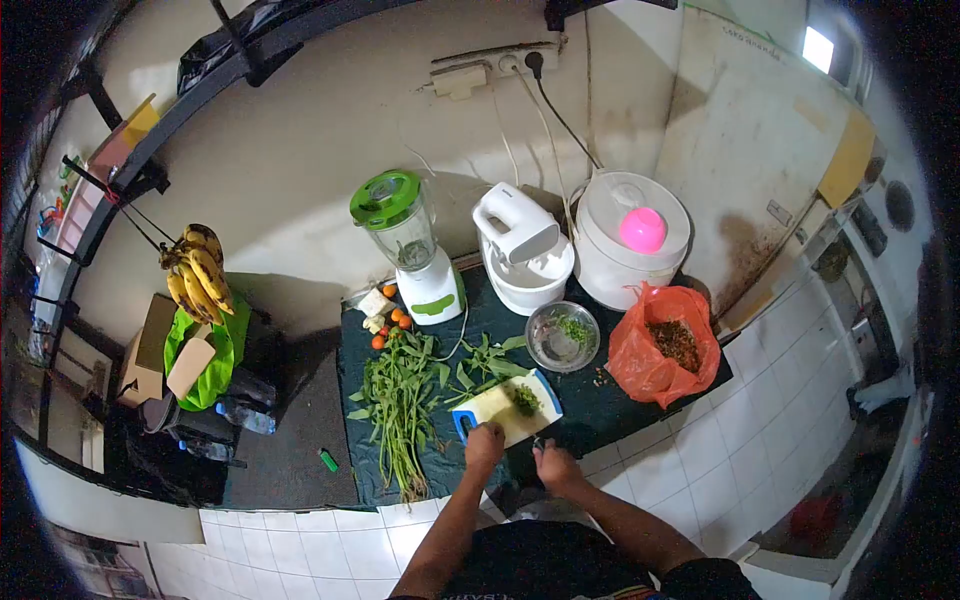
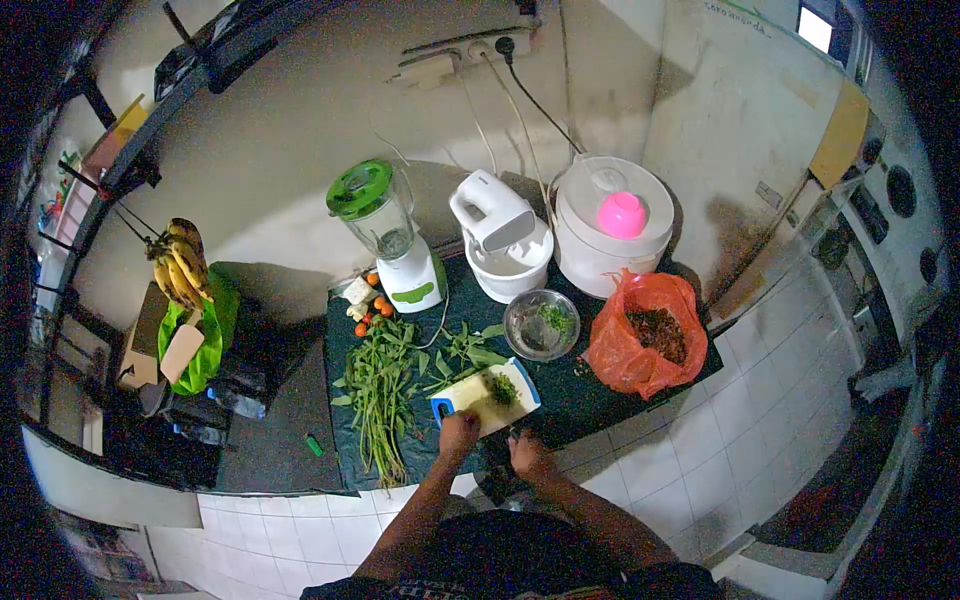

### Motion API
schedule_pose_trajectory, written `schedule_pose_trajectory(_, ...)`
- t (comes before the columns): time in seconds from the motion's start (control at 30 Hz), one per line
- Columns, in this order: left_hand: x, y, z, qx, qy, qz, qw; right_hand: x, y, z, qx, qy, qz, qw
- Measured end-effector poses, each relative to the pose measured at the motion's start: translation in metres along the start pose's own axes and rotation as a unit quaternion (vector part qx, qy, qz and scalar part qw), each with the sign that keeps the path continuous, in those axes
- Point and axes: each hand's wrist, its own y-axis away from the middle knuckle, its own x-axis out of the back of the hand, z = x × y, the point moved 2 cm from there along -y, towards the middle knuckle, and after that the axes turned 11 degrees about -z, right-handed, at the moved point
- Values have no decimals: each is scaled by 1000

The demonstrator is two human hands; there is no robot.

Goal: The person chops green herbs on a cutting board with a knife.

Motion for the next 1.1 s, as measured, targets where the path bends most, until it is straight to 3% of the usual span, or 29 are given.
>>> schedule_pose_trajectory(0.07, 4, -9, 9, -111, 188, 39, 975, 23, -9, 3, -13, -5, -8, 1000)
schedule_pose_trajectory(0.17, 33, -19, 8, -132, 236, 60, 961, 39, -5, 14, 0, -41, -20, 999)
schedule_pose_trajectory(0.23, 47, -25, -7, -81, 352, 58, 931, 50, 0, 13, 18, -52, -62, 997)
schedule_pose_trajectory(0.3, 64, -16, -17, -55, 284, 108, 951, 54, 6, 10, 16, -61, -118, 991)
schedule_pose_trajectory(0.43, 76, 0, -31, -17, 206, 119, 971, 55, 17, 1, -17, -81, -238, 968)
schedule_pose_trajectory(0.57, 70, -12, -39, 17, 155, 118, 981, 53, 8, 9, -6, -118, -247, 962)
schedule_pose_trajectory(0.67, 69, -29, -36, 36, -4, 94, 995, 61, -3, 13, -55, -90, -194, 975)
schedule_pose_trajectory(0.8, 61, -51, -48, 13, -25, 113, 993, 66, -6, 20, -59, -91, -205, 973)
schedule_pose_trajectory(0.87, 65, -54, -39, 53, -20, 47, 997, 69, -7, 24, -74, -84, -219, 969)
schedule_pose_trajectory(1.1, 68, -57, -39, 55, -33, 31, 997, 61, 10, 36, -46, -61, -280, 957)
